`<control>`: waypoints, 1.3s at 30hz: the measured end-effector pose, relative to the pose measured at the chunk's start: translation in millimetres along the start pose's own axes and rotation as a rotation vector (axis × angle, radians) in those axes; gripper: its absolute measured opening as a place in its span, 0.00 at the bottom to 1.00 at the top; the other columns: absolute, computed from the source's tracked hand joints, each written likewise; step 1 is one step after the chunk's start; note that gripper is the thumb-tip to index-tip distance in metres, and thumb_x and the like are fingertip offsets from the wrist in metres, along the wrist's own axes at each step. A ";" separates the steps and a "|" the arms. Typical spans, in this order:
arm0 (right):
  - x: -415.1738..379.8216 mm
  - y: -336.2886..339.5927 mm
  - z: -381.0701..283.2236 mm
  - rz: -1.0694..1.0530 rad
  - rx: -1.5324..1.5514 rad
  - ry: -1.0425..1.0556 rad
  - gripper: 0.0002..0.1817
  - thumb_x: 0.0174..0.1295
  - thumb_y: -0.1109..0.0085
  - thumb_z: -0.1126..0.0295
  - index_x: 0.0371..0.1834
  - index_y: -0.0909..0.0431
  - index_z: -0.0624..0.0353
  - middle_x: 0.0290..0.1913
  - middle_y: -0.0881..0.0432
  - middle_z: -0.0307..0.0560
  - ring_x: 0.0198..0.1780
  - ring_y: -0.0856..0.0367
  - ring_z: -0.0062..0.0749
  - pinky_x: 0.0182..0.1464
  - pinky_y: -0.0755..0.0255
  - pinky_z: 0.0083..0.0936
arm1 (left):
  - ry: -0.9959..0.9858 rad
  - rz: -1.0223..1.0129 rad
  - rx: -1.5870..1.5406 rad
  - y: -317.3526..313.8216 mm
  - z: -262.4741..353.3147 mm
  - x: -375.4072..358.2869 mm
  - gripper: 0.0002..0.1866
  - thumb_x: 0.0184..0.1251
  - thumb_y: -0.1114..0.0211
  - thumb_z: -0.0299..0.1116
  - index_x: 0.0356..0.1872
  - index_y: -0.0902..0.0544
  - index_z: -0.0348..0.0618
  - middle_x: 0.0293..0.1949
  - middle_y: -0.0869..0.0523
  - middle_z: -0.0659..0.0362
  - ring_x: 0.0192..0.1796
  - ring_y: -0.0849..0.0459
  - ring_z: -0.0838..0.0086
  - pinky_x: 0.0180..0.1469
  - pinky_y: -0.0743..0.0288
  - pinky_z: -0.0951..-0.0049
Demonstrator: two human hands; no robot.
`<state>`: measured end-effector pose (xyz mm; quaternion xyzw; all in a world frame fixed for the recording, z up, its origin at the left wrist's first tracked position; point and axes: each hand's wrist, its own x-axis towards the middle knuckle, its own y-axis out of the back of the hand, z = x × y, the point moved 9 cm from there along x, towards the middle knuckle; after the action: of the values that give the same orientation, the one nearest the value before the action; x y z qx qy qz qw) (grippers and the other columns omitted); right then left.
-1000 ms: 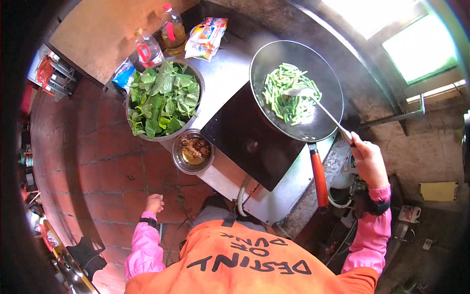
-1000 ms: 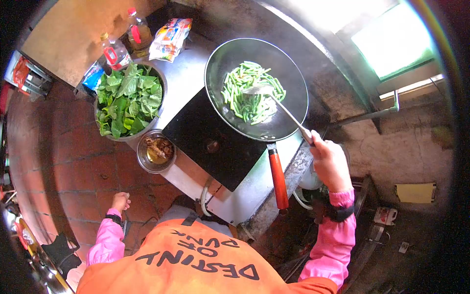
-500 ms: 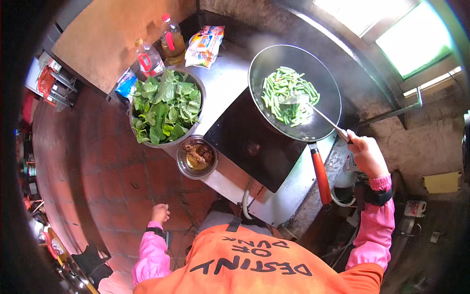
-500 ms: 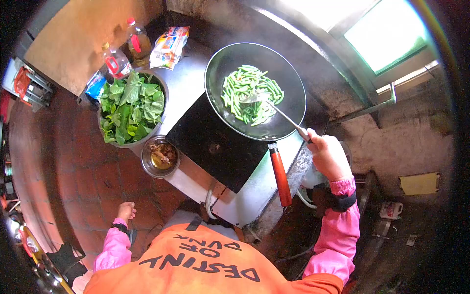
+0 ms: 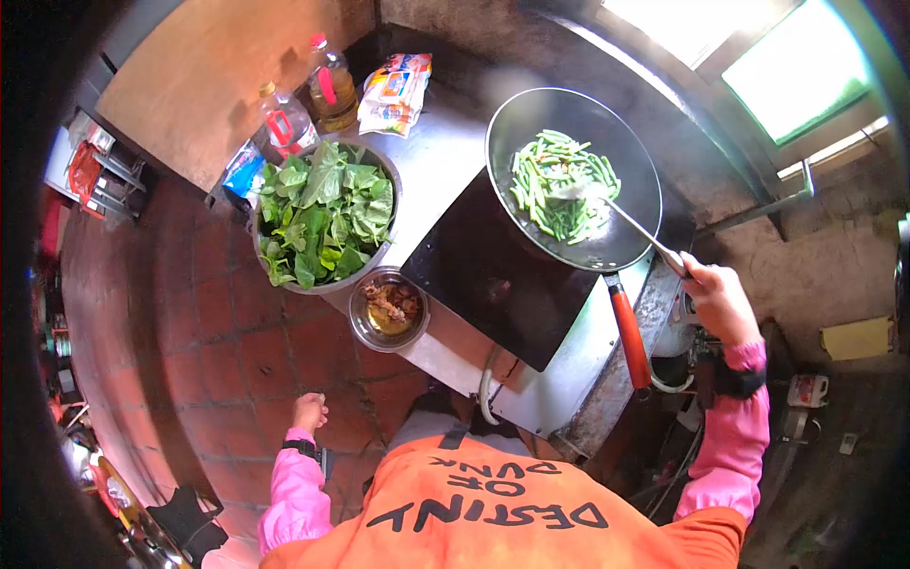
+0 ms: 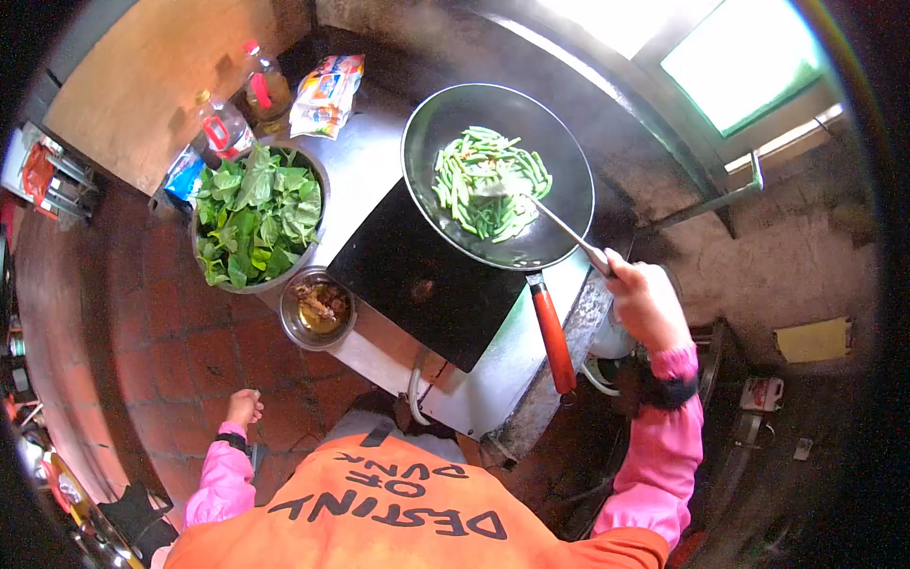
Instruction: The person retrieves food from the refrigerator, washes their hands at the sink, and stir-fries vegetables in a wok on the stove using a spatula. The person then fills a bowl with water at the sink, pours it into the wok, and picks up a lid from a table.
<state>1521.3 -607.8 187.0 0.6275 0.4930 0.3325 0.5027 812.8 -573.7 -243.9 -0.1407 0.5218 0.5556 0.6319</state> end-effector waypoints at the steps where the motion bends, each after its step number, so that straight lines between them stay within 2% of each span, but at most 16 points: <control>1: -9.0 5.0 0.5 -0.005 0.031 -0.024 0.20 0.54 0.44 0.77 0.53 0.24 0.62 0.28 0.23 0.64 0.30 0.21 0.52 0.33 0.29 0.36 | 0.009 0.001 -0.007 2.4 -3.7 0.9 0.10 0.67 0.42 0.39 0.40 0.22 0.44 0.22 0.20 0.62 0.15 0.26 0.78 0.15 0.34 0.75; 8: -11.5 -30.2 1.9 -0.010 -0.032 -0.087 0.21 0.55 0.41 0.76 0.54 0.24 0.62 0.32 0.22 0.63 0.33 0.23 0.55 0.36 0.30 0.34 | 0.094 -0.039 0.056 3.0 -15.4 7.5 0.10 0.67 0.42 0.39 0.40 0.22 0.44 0.21 0.21 0.61 0.14 0.27 0.76 0.14 0.34 0.74; 10: -13.7 -30.0 6.1 0.007 0.007 -0.101 0.20 0.54 0.41 0.76 0.54 0.24 0.63 0.32 0.21 0.62 0.31 0.22 0.50 0.36 0.30 0.32 | 0.084 -0.041 0.053 5.6 -6.5 11.1 0.10 0.66 0.42 0.38 0.41 0.22 0.44 0.21 0.21 0.61 0.14 0.27 0.76 0.14 0.34 0.74; 12: -23.5 -14.2 7.2 0.012 0.119 -0.160 0.21 0.56 0.43 0.79 0.55 0.25 0.64 0.25 0.25 0.55 0.28 0.26 0.26 0.35 0.32 0.25 | 0.001 -0.035 0.046 5.9 12.7 18.0 0.10 0.66 0.42 0.37 0.41 0.21 0.44 0.22 0.20 0.60 0.15 0.26 0.76 0.15 0.33 0.74; 13: -28.7 -4.9 -2.3 -0.015 0.155 -0.153 0.21 0.56 0.43 0.79 0.55 0.25 0.64 0.26 0.24 0.49 0.32 0.28 0.19 0.37 0.32 0.21 | -0.023 -0.004 0.012 7.7 25.9 13.8 0.08 0.65 0.41 0.34 0.39 0.19 0.43 0.22 0.20 0.60 0.17 0.26 0.77 0.16 0.33 0.75; 14: -35.8 -2.8 1.8 0.011 0.167 -0.145 0.20 0.55 0.42 0.79 0.54 0.24 0.64 0.30 0.20 0.60 0.32 0.21 0.32 0.39 0.29 0.25 | -0.018 -0.003 0.019 6.7 34.1 12.1 0.08 0.65 0.41 0.34 0.39 0.19 0.43 0.22 0.20 0.60 0.17 0.26 0.77 0.16 0.33 0.75; 16: -40.7 -8.1 -4.6 -0.028 0.145 -0.145 0.20 0.55 0.42 0.79 0.54 0.24 0.64 0.30 0.21 0.61 0.31 0.21 0.32 0.38 0.29 0.26 | -0.270 0.027 -0.040 2.2 75.9 5.8 0.06 0.64 0.40 0.32 0.36 0.18 0.42 0.22 0.20 0.62 0.19 0.27 0.80 0.19 0.33 0.77; 17: -39.7 -17.5 -2.4 -0.025 0.160 -0.110 0.20 0.55 0.42 0.79 0.54 0.25 0.64 0.30 0.21 0.61 0.30 0.21 0.36 0.38 0.29 0.27 | -0.271 0.024 -0.038 -6.4 89.3 2.8 0.06 0.64 0.40 0.32 0.36 0.18 0.42 0.22 0.20 0.62 0.19 0.27 0.80 0.19 0.33 0.77; 20: -28.4 -43.7 6.9 -0.027 0.084 -0.114 0.21 0.55 0.41 0.75 0.54 0.25 0.63 0.29 0.23 0.63 0.30 0.22 0.52 0.36 0.30 0.33 | -0.553 -0.071 -0.080 -44.4 176.9 -47.8 0.06 0.62 0.39 0.30 0.36 0.18 0.41 0.24 0.19 0.65 0.23 0.27 0.83 0.25 0.33 0.80; 23: -29.3 -38.5 13.6 0.014 0.174 -0.080 0.20 0.56 0.41 0.76 0.53 0.24 0.64 0.30 0.22 0.61 0.31 0.20 0.38 0.37 0.29 0.27 | -0.839 -0.028 0.120 -89.6 253.3 -99.5 0.07 0.60 0.37 0.29 0.37 0.18 0.37 0.28 0.15 0.57 0.31 0.19 0.78 0.36 0.25 0.74; 24: -33.9 -29.7 15.2 0.013 0.225 -0.098 0.19 0.56 0.41 0.77 0.53 0.24 0.64 0.30 0.21 0.61 0.31 0.20 0.33 0.38 0.29 0.25 | -1.024 -0.056 0.099 -106.2 280.0 -125.7 0.07 0.62 0.38 0.29 0.38 0.19 0.36 0.29 0.17 0.62 0.32 0.21 0.80 0.35 0.26 0.78; 26: -45.3 -16.7 19.0 -0.015 0.267 -0.167 0.20 0.56 0.42 0.79 0.54 0.24 0.65 0.33 0.19 0.60 0.33 0.21 0.26 0.41 0.29 0.21 | -1.126 -0.125 0.071 -139.6 316.0 -154.5 0.07 0.59 0.37 0.28 0.37 0.19 0.36 0.31 0.15 0.53 0.34 0.17 0.73 0.39 0.25 0.73; 29: -53.4 -10.8 17.8 0.053 0.194 -0.112 0.19 0.56 0.43 0.79 0.54 0.24 0.64 0.31 0.20 0.60 0.32 0.20 0.32 0.39 0.29 0.24 | -1.230 -0.126 0.124 -190.8 346.5 -168.9 0.09 0.57 0.36 0.30 0.38 0.19 0.38 0.32 0.16 0.52 0.34 0.17 0.65 0.39 0.25 0.70; 32: -47.9 -22.1 31.0 0.131 0.124 -0.028 0.19 0.56 0.44 0.76 0.53 0.24 0.62 0.27 0.24 0.60 0.30 0.24 0.51 0.35 0.31 0.35 | -1.262 -0.084 0.252 -232.9 368.2 -180.1 0.12 0.57 0.36 0.32 0.40 0.20 0.40 0.34 0.18 0.50 0.37 0.18 0.58 0.41 0.24 0.65; 36: -25.1 -55.8 41.7 0.067 -0.038 -0.021 0.16 0.57 0.43 0.72 0.50 0.23 0.60 0.29 0.23 0.61 0.33 0.23 0.55 0.36 0.30 0.40 | -1.306 0.097 0.440 -274.9 379.7 -180.2 0.15 0.57 0.38 0.38 0.45 0.20 0.43 0.39 0.19 0.49 0.43 0.20 0.52 0.47 0.25 0.59; 39: -31.6 -44.3 43.7 0.065 -0.052 -0.047 0.15 0.58 0.44 0.72 0.50 0.23 0.60 0.29 0.23 0.60 0.35 0.22 0.54 0.38 0.29 0.42 | -1.221 0.098 0.512 -293.3 385.5 -181.0 0.16 0.57 0.38 0.39 0.44 0.19 0.44 0.44 0.19 0.49 0.47 0.21 0.52 0.50 0.26 0.59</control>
<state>1539.3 -650.8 135.1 0.6375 0.4516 0.3463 0.5193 1285.0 -482.8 -53.8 0.3781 0.1913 0.4219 0.8015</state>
